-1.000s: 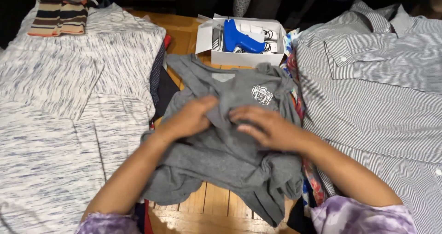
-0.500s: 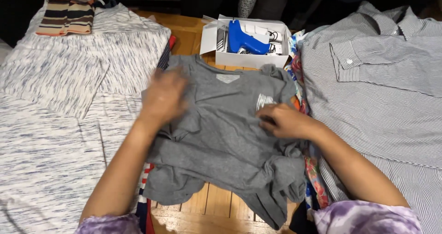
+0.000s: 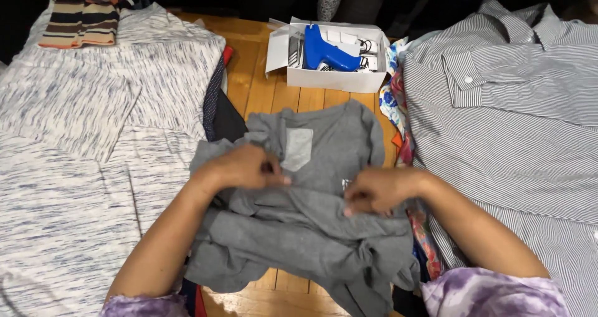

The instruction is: The person uses a hot glue gun to attach a striped fabric piece to the collar of a striped shirt, then folds the shirt. They then attach a similar piece to the collar of a gray t-shirt and fold it.

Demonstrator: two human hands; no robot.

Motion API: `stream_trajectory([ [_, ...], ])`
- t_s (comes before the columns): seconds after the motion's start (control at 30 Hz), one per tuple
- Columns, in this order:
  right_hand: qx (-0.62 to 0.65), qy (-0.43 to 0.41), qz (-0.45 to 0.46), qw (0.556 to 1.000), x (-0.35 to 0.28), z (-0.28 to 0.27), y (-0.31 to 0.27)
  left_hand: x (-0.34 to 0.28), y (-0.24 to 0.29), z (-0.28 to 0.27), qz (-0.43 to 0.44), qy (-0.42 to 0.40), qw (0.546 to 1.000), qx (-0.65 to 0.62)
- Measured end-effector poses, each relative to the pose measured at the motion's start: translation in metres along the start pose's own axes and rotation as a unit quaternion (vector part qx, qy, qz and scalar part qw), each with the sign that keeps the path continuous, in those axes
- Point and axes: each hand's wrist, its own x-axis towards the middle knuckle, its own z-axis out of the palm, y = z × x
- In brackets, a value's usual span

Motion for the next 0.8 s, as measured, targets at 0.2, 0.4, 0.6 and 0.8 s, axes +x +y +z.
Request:
stream_trajectory([
  [0.2, -0.137, 0.423, 0.169, 0.879, 0.001, -0.057, 0.018, 0.042, -0.038, -0.011, -0.099, 0.301, 0.941, 0.120],
  [0.4, -0.109, 0.482, 0.318, 0.809, 0.043, -0.075, 0.100, 0.098, -0.092, 0.006, -0.145, 0.309, 0.929, 0.144],
  [0.6, 0.009, 0.595, 0.139, 0.792, 0.026, -0.075, 0.097, 0.092, -0.119, -0.010, -0.044, 0.408, 0.908, -0.078],
  [0.8, -0.087, 0.659, 0.153, 0.732, -0.007, -0.096, 0.131, 0.066, -0.149, -0.038, -0.022, 0.541, 0.834, -0.100],
])
